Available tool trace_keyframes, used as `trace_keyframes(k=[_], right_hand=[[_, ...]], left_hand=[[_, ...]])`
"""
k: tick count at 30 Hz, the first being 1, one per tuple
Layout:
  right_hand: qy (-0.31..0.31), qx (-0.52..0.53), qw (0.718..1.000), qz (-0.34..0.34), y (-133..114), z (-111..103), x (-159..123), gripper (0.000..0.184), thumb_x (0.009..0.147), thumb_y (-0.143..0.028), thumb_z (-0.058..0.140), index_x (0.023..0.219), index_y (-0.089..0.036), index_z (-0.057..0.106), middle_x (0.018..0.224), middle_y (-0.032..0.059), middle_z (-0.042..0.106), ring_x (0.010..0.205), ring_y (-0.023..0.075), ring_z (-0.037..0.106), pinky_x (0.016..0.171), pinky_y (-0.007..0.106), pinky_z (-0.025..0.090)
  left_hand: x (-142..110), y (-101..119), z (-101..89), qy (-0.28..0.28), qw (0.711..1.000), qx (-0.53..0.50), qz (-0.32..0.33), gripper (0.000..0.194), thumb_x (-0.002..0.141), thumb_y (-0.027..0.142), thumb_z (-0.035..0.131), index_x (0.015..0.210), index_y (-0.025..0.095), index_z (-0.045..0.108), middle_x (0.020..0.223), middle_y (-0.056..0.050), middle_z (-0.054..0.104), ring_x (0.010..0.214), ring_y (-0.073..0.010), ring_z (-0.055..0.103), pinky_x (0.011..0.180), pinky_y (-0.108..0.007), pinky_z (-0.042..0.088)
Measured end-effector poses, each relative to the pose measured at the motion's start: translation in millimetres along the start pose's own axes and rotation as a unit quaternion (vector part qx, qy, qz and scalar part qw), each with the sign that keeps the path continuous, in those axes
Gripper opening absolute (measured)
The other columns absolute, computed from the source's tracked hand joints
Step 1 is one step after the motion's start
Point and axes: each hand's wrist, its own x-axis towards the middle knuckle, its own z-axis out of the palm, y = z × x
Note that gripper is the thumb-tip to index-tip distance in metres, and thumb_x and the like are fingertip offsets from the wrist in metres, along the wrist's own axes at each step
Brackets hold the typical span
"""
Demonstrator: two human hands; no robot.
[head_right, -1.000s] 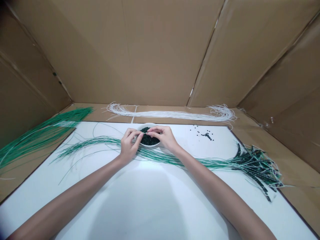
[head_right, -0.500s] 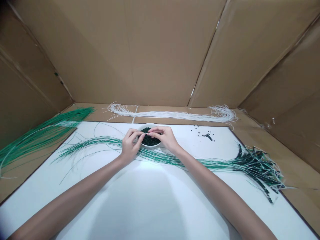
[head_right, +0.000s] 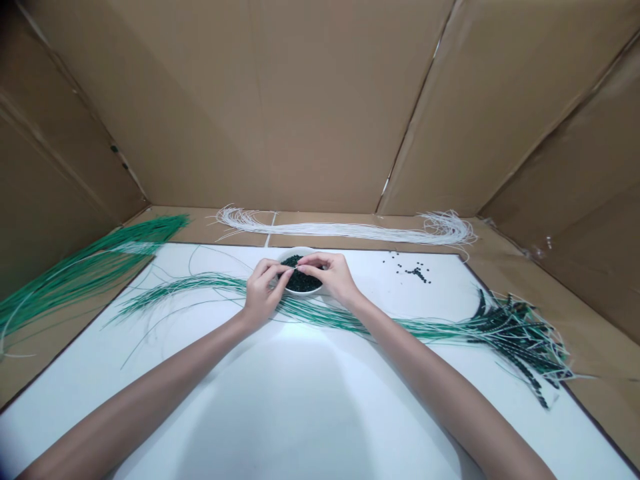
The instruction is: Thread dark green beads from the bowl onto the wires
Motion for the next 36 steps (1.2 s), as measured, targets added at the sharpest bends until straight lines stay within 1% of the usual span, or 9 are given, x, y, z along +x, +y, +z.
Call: trace_keyframes(k=[5,12,16,19,26,36], right_hand=[[0.001,-0.028,1.000,-0.004,-1.8,1.8,-1.7,0.017,0.059,-0.028,0.068,0.070,-0.015,0.068,0.072,0.0049,0.068,0.068,0.0167,0.060,0.067,0.030,0.047],[-0.010,-0.033,0.999,0.011,-5.4,-0.7,-2.4,0.015,0.059,-0.026,0.068,0.071,-0.016,0.069,0.074,0.0044,0.069,0.073,0.0182,0.061,0.071,0.030,0.046],[0.004,-0.027,0.999,0.023,-4.6,-0.5,-1.6,0.015,0.059,-0.027,0.068,0.068,-0.016,0.068,0.070,0.0036,0.068,0.069,0.0178,0.060,0.069,0.031,0.046],[0.005,-0.021,1.000,0.013,-2.9,-0.1,-0.8,0.016,0.060,-0.029,0.066,0.068,-0.015,0.067,0.071,0.0035,0.067,0.069,0.0171,0.059,0.070,0.031,0.045],[0.003,-0.012,1.000,-0.010,0.9,-0.6,-0.6,0.017,0.061,-0.030,0.067,0.069,-0.015,0.067,0.074,0.0039,0.066,0.069,0.0151,0.057,0.070,0.029,0.044],[-0.001,-0.035,0.999,-0.012,-2.6,-0.8,-1.9,0.020,0.061,-0.034,0.066,0.070,-0.015,0.067,0.075,0.0051,0.067,0.070,0.0166,0.058,0.070,0.030,0.045]], left_hand=[[0.8,2.1,-1.0,0.005,0.999,0.043,0.006,0.009,0.079,0.023,0.052,0.079,0.018,0.059,0.074,-0.002,0.054,0.072,-0.0129,0.049,0.072,-0.029,0.037],[0.5,1.4,-0.8,0.008,0.999,0.039,0.010,0.009,0.079,0.022,0.052,0.080,0.017,0.060,0.074,-0.002,0.054,0.073,-0.0124,0.049,0.071,-0.028,0.037],[0.4,1.1,-0.7,0.006,0.999,0.035,0.007,0.011,0.079,0.023,0.052,0.083,0.018,0.061,0.075,-0.002,0.055,0.074,-0.0123,0.050,0.072,-0.028,0.037],[1.1,2.1,-1.5,0.005,0.999,0.031,0.005,0.013,0.080,0.022,0.051,0.087,0.019,0.062,0.077,-0.003,0.057,0.075,-0.0124,0.052,0.073,-0.028,0.037],[0.6,3.0,-2.8,-0.033,0.998,0.042,0.014,0.016,0.081,0.021,0.049,0.091,0.020,0.062,0.077,-0.002,0.062,0.074,-0.0127,0.052,0.073,-0.030,0.034],[0.9,3.3,-2.8,-0.037,0.998,0.044,0.015,0.015,0.082,0.021,0.049,0.089,0.020,0.061,0.077,-0.001,0.062,0.074,-0.0127,0.051,0.072,-0.030,0.033]])
